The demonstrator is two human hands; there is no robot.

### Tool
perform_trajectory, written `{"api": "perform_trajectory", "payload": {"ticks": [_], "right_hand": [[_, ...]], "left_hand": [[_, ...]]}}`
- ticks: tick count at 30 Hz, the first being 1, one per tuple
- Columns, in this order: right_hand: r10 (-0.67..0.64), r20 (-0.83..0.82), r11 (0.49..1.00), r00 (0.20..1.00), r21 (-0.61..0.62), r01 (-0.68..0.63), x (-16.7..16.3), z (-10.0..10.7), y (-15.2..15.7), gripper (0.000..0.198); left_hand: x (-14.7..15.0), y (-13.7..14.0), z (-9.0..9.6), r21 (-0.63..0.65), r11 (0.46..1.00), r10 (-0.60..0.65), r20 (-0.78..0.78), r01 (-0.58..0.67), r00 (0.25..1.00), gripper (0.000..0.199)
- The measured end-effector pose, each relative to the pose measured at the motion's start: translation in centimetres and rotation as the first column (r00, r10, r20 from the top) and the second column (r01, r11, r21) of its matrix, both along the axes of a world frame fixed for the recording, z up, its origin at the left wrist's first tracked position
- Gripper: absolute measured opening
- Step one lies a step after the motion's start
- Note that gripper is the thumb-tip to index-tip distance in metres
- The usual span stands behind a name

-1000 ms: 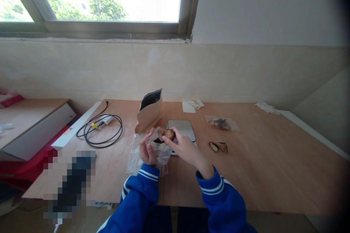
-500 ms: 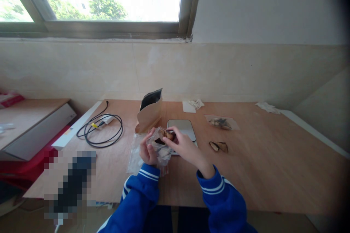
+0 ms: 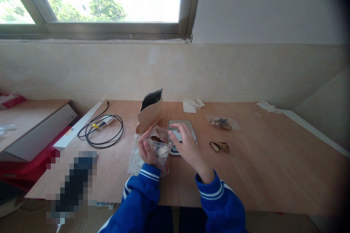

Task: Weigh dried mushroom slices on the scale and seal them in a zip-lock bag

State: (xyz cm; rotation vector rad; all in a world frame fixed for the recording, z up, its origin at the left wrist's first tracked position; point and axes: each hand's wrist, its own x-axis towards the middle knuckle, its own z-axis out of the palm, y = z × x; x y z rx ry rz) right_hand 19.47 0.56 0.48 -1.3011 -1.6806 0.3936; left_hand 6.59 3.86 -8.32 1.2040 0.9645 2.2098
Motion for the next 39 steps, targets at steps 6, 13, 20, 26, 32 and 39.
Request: {"api": "perform_trajectory", "payload": {"ticks": [6,13,20,26,32,39], "right_hand": [[-0.157,-0.207,0.974,0.966,-0.192,0.118,-1.5,-3.8,-2.4,0.063],[-0.049,-0.438,0.984,0.898,-0.175,-0.032,-3.5,-3.7,-3.4,0.047],[-0.066,-0.620,0.986,0.782,-0.162,-0.046,-0.6,-3.0,-5.1,0.052],[-0.078,-0.701,0.980,0.709,-0.186,-0.076,1.8,-3.4,-5.8,0.040],[-0.037,-0.652,0.983,0.757,-0.160,-0.089,3.1,-2.9,-5.9,0.035],[-0.145,-0.604,0.980,0.784,-0.196,0.031,4.5,-3.6,-6.3,0.045]], "left_hand": [[-0.1,-0.1,0.1,-0.030,0.999,0.021,0.034,-0.020,0.999,0.040],[1.8,-2.8,1.1,-0.097,0.986,-0.122,0.152,0.138,0.981,0.049],[1.1,-5.3,1.6,-0.304,0.953,-0.037,-0.114,0.001,0.993,0.045],[-0.1,-4.9,3.1,-0.396,0.881,-0.311,-0.071,0.259,0.948,0.038],[0.2,-5.6,3.2,-0.443,0.832,-0.366,0.014,0.334,0.930,0.029],[0.5,-6.0,3.2,-0.433,0.837,-0.286,0.176,0.335,0.942,0.031]]}}
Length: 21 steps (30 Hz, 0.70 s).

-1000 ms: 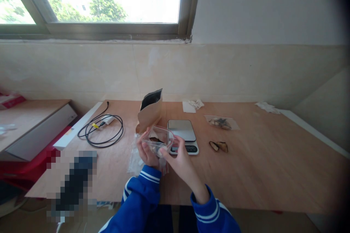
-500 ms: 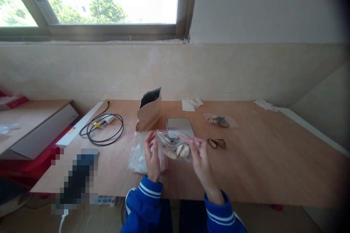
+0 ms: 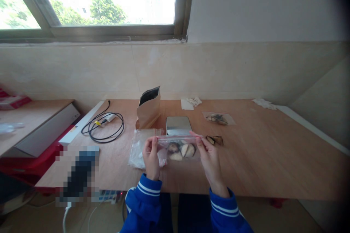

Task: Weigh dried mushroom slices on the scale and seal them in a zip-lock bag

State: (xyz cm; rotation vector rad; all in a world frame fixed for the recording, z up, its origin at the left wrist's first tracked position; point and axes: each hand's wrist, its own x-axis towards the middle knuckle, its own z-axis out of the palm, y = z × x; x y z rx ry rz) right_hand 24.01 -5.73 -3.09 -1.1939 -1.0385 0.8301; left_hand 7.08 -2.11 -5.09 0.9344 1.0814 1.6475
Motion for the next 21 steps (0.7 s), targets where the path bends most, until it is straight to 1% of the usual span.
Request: {"api": "perform_trajectory", "payload": {"ticks": [5,8,11,14,16,18,21], "right_hand": [[-0.019,0.047,1.000,0.999,0.017,0.018,-0.4,-0.3,0.0,0.049],[-0.041,0.055,0.999,0.998,0.038,0.039,-0.6,-0.6,0.1,0.048],[-0.024,-0.025,1.000,0.999,0.017,0.025,-0.3,-1.3,0.4,0.050],[0.000,-0.141,1.000,0.990,-0.020,-0.003,0.3,-2.3,0.8,0.045],[-0.023,-0.150,0.999,0.988,-0.037,0.017,0.7,-2.9,1.1,0.041],[-0.063,-0.123,0.998,0.990,-0.038,0.059,1.1,-3.5,1.4,0.040],[-0.098,-0.113,0.995,0.989,-0.022,0.096,1.7,-4.2,1.6,0.040]], "left_hand": [[0.6,0.0,1.9,0.013,0.996,0.091,-0.085,-0.090,0.992,0.035],[0.7,0.3,2.3,0.016,0.995,0.102,-0.112,-0.101,0.988,0.036],[0.3,0.6,1.7,0.024,0.999,0.050,-0.133,-0.048,0.990,0.035],[0.0,0.6,0.6,-0.021,0.998,-0.061,-0.116,0.059,0.991,0.038],[0.0,0.5,-0.2,-0.060,0.992,-0.119,-0.078,0.114,0.990,0.042],[0.1,0.3,-0.7,-0.074,0.985,-0.161,-0.039,0.158,0.986,0.044],[0.2,0.1,-1.2,-0.077,0.979,-0.191,-0.006,0.190,0.982,0.042]]}}
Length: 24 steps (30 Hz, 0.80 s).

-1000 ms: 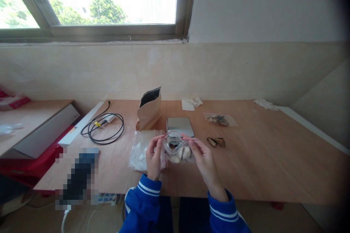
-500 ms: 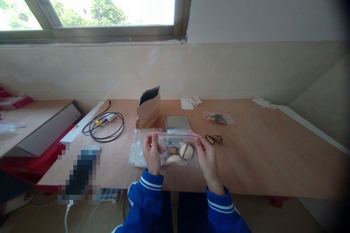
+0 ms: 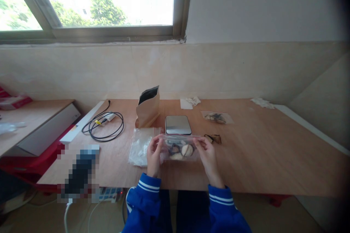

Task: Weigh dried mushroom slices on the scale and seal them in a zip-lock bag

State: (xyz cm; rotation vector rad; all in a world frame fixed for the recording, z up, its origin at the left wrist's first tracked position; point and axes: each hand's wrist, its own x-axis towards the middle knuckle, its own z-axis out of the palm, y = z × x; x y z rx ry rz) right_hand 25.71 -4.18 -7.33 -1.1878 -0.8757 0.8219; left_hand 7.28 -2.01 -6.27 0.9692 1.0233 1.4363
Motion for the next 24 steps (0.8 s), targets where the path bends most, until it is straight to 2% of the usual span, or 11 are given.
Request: {"api": "perform_trajectory", "payload": {"ticks": [8,11,15,17,20,24], "right_hand": [[0.131,0.105,0.989,0.986,-0.074,-0.124,1.9,-0.9,-0.4,0.047],[0.143,0.149,0.989,0.978,-0.066,-0.135,2.3,-1.1,-0.6,0.046],[0.086,0.212,0.996,0.973,-0.041,-0.079,2.3,-1.0,-0.6,0.044],[0.037,0.225,0.999,0.974,-0.021,-0.034,2.1,-0.9,-0.7,0.043],[-0.020,0.245,1.000,0.969,0.000,0.020,1.8,-0.7,-0.8,0.040],[-0.054,0.306,0.998,0.950,0.029,0.048,1.7,-0.6,-0.9,0.035]], "left_hand": [[-0.5,0.0,-0.5,-0.041,0.998,0.053,-0.044,-0.054,0.998,0.042],[-0.9,0.1,-0.6,0.011,0.997,0.073,-0.148,-0.072,0.986,0.040],[-1.7,0.1,-0.8,0.138,0.983,0.169,-0.386,-0.125,0.907,0.032],[-2.1,0.0,-0.7,0.186,0.975,0.192,-0.455,-0.119,0.870,0.029],[-2.3,-0.1,-0.5,0.223,0.969,0.208,-0.488,-0.110,0.848,0.026],[-2.2,-0.2,-0.2,0.217,0.969,0.209,-0.468,-0.118,0.859,0.024]]}}
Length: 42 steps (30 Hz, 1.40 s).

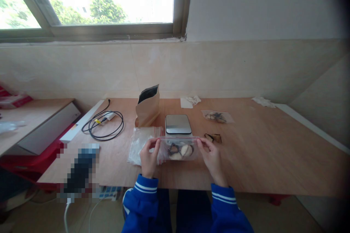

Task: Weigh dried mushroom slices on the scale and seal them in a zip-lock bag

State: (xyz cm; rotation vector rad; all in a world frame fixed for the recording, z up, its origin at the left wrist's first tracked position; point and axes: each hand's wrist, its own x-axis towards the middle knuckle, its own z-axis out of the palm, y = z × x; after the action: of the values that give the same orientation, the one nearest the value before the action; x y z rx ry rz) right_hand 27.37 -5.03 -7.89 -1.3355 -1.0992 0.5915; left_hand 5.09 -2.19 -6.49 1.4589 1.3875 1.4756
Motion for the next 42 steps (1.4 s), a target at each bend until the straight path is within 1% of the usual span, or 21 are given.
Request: {"api": "perform_trajectory", "payload": {"ticks": [4,8,10,14,17,21,26,29,32,37,39,42], "right_hand": [[-0.013,0.038,1.000,0.999,0.021,0.013,0.0,0.0,0.0,0.030],[-0.006,-0.010,1.000,1.000,0.016,0.006,-0.1,0.0,0.1,0.033],[0.015,-0.060,1.000,0.998,-0.006,-0.016,-0.2,0.0,0.1,0.036],[0.112,-0.156,0.993,0.981,-0.030,-0.118,-0.6,0.0,0.1,0.037],[0.119,-0.179,0.991,0.977,-0.037,-0.128,-0.8,-0.3,0.2,0.037],[0.093,-0.230,0.993,0.969,-0.050,-0.107,-1.1,-0.8,0.5,0.041],[0.138,-0.231,0.984,0.963,-0.081,-0.160,-1.0,-1.4,0.7,0.044],[0.109,-0.197,0.988,0.974,-0.083,-0.127,-0.8,-1.8,0.9,0.043],[0.073,-0.151,0.995,0.986,-0.060,-0.083,-0.6,-2.1,1.0,0.041],[0.092,-0.068,0.996,0.993,-0.012,-0.093,-0.4,-1.7,0.8,0.034],[0.096,-0.047,0.995,0.994,0.001,-0.096,-0.5,-1.4,0.7,0.033],[0.086,-0.022,0.996,0.996,0.012,-0.085,-0.6,-1.3,0.7,0.033]], "left_hand": [[0.4,-0.1,0.1,-0.015,1.000,0.014,0.022,-0.013,1.000,0.023],[0.8,-0.2,0.0,-0.038,0.999,0.014,0.082,-0.011,0.997,0.025],[1.0,-0.2,-0.2,-0.036,0.999,-0.007,0.162,0.013,0.987,0.026],[1.4,-0.4,-0.4,-0.048,0.994,-0.077,0.341,0.099,0.937,0.029],[1.8,-0.6,-0.3,-0.108,0.977,-0.125,0.402,0.183,0.907,0.033],[2.2,-0.6,-0.4,-0.123,0.976,-0.107,0.443,0.179,0.890,0.031],[2.1,-0.3,-0.8,-0.086,0.982,-0.120,0.417,0.171,0.901,0.027],[1.8,-0.2,-0.8,-0.090,0.983,-0.113,0.403,0.162,0.908,0.027],[1.5,-0.2,-0.8,-0.080,0.985,-0.112,0.374,0.152,0.921,0.026],[1.2,-0.2,-1.0,-0.073,0.986,-0.118,0.308,0.147,0.944,0.026],[1.1,-0.3,-1.0,-0.065,0.990,-0.101,0.255,0.122,0.962,0.025],[0.9,-0.4,-0.7,-0.024,0.998,-0.052,0.132,0.056,0.990,0.022]]}}
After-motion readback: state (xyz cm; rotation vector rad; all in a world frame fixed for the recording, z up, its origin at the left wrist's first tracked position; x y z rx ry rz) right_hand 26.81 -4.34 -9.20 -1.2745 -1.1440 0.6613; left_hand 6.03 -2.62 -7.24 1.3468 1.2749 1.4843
